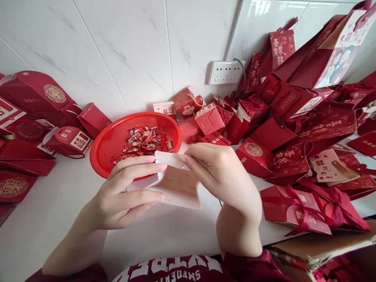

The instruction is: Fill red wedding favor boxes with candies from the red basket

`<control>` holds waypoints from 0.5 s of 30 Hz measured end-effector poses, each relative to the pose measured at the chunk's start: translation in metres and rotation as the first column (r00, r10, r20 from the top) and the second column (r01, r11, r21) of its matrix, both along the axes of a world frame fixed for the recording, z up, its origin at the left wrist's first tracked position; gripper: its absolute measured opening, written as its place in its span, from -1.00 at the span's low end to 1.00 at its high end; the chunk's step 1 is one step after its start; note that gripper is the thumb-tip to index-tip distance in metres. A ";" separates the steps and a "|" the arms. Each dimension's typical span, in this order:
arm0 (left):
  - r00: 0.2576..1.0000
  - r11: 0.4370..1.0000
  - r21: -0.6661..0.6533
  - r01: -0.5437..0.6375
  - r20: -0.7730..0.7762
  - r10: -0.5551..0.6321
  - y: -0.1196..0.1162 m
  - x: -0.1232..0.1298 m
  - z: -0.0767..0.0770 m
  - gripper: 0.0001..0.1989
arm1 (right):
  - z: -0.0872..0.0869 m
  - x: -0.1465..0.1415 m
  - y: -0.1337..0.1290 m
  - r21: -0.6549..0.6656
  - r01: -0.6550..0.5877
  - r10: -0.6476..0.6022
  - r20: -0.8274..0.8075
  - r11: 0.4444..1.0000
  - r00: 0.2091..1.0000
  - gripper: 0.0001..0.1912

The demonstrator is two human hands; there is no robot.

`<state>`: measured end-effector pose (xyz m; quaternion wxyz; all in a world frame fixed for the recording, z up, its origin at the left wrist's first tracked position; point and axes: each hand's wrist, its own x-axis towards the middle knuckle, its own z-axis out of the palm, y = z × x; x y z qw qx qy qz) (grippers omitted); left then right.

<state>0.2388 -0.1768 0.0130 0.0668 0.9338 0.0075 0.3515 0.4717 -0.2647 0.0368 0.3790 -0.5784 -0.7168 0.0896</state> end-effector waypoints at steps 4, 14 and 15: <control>0.997 0.996 -0.049 0.073 0.007 -0.073 0.000 -0.005 0.005 -0.77 | 0.003 -0.001 -0.005 0.009 -0.019 0.019 0.000 1.000 1.000 -0.70; 0.990 0.992 -0.033 0.119 -0.076 -0.121 -0.002 -0.011 0.010 -0.81 | -0.003 -0.008 0.003 -0.013 -0.175 0.174 -0.036 0.985 0.984 -0.71; 0.992 0.995 -0.020 0.097 -0.081 -0.099 -0.001 -0.011 0.010 -0.81 | -0.003 -0.009 0.003 -0.040 -0.171 0.169 -0.044 0.984 0.985 -0.70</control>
